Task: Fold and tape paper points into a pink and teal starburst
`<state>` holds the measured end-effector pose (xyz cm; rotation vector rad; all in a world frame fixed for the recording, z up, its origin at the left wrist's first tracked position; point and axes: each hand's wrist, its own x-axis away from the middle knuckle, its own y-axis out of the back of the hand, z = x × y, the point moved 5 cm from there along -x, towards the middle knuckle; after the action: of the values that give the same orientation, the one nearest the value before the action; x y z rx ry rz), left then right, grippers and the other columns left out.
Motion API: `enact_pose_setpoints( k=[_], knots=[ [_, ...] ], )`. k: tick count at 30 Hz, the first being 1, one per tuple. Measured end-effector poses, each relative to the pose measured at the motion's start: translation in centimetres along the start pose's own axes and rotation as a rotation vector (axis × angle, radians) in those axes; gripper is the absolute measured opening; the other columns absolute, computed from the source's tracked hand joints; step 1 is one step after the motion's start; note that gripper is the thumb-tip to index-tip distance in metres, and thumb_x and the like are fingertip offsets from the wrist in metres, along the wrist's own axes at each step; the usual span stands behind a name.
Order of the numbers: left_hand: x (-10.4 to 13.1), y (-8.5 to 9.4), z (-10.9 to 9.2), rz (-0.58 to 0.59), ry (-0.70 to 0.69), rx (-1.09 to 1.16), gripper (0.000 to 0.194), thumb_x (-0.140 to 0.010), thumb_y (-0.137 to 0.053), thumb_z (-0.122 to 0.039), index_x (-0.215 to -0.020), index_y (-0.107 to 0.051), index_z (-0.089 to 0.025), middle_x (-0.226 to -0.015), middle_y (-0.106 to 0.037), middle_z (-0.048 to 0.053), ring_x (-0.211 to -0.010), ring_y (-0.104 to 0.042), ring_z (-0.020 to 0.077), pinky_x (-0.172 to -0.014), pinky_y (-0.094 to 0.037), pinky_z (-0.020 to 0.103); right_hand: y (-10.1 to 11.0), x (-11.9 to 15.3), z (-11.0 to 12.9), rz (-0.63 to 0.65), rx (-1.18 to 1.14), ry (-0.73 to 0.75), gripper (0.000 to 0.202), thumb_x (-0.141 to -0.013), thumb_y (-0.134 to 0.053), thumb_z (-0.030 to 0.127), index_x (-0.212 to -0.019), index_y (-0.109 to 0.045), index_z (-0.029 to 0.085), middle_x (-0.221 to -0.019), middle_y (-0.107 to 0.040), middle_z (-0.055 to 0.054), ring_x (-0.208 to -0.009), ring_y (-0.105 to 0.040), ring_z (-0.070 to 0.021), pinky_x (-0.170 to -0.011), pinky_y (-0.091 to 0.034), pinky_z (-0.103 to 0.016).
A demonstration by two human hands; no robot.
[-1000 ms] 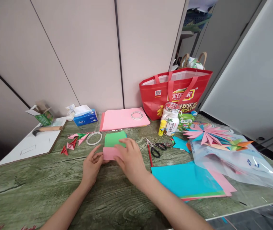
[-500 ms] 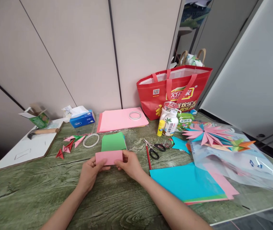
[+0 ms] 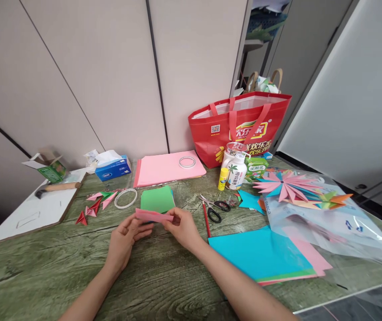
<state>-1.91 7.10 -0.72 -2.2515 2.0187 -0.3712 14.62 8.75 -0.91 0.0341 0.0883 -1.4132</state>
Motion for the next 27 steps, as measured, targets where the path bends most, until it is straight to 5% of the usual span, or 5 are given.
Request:
enact_pose_setpoints(
  k=[6, 13, 21, 27],
  knots=[
    [0.2, -0.3, -0.3, 0.059, -0.042, 0.035, 0.060, -0.066, -0.064, -0.038, -0.119, -0.043, -0.017, -0.094, -0.067, 0.009, -0.081, -0.064, 0.0231, -0.073, -0.053, 0.040, -0.9, 0.8, 0.7, 0.109, 0.105, 0.094, 0.015, -0.068, -0.060, 0.027, -0.077, -0.058, 0.016, -0.078, -0.063, -0.003, -0.072, -0.060, -0.0155, -0.066, -0.048, -0.028],
    [0.3, -0.5, -0.3, 0.051, -0.027, 0.036, 0.062, -0.064, -0.066, -0.036, -0.119, -0.044, -0.017, -0.088, -0.068, 0.006, -0.079, -0.064, 0.0215, -0.075, -0.053, 0.039, -1.4, 1.0, 1.4, 0.211, 0.065, 0.089, 0.045, -0.060, -0.069, 0.036, -0.100, -0.057, 0.020, -0.097, -0.062, -0.005, -0.087, -0.058, -0.0191, -0.074, -0.047, -0.029],
    [0.7, -0.6, -0.9, 0.074, -0.087, -0.033, 0.071, -0.063, -0.068, -0.034, -0.125, -0.038, -0.016, -0.087, -0.068, 0.007, -0.083, -0.062, 0.0243, -0.071, -0.054, 0.037, -0.9, 0.3, 0.7, 0.113, -0.088, -0.009, 0.038, -0.069, -0.059, 0.046, -0.094, -0.059, 0.017, -0.094, -0.064, -0.006, -0.086, -0.059, -0.0186, -0.075, -0.049, -0.033],
    [1.0, -1.2, -1.4, 0.138, -0.132, -0.085, 0.075, -0.064, -0.067, -0.032, -0.128, -0.032, -0.019, -0.111, -0.060, 0.013, -0.100, -0.056, 0.0272, -0.081, -0.048, 0.040, -1.4, 0.6, 1.2, 0.189, -0.097, 0.026, 0.037, -0.066, -0.064, 0.041, -0.093, -0.060, 0.017, -0.096, -0.063, -0.006, -0.089, -0.059, -0.0188, -0.083, -0.045, -0.033]
  ],
)
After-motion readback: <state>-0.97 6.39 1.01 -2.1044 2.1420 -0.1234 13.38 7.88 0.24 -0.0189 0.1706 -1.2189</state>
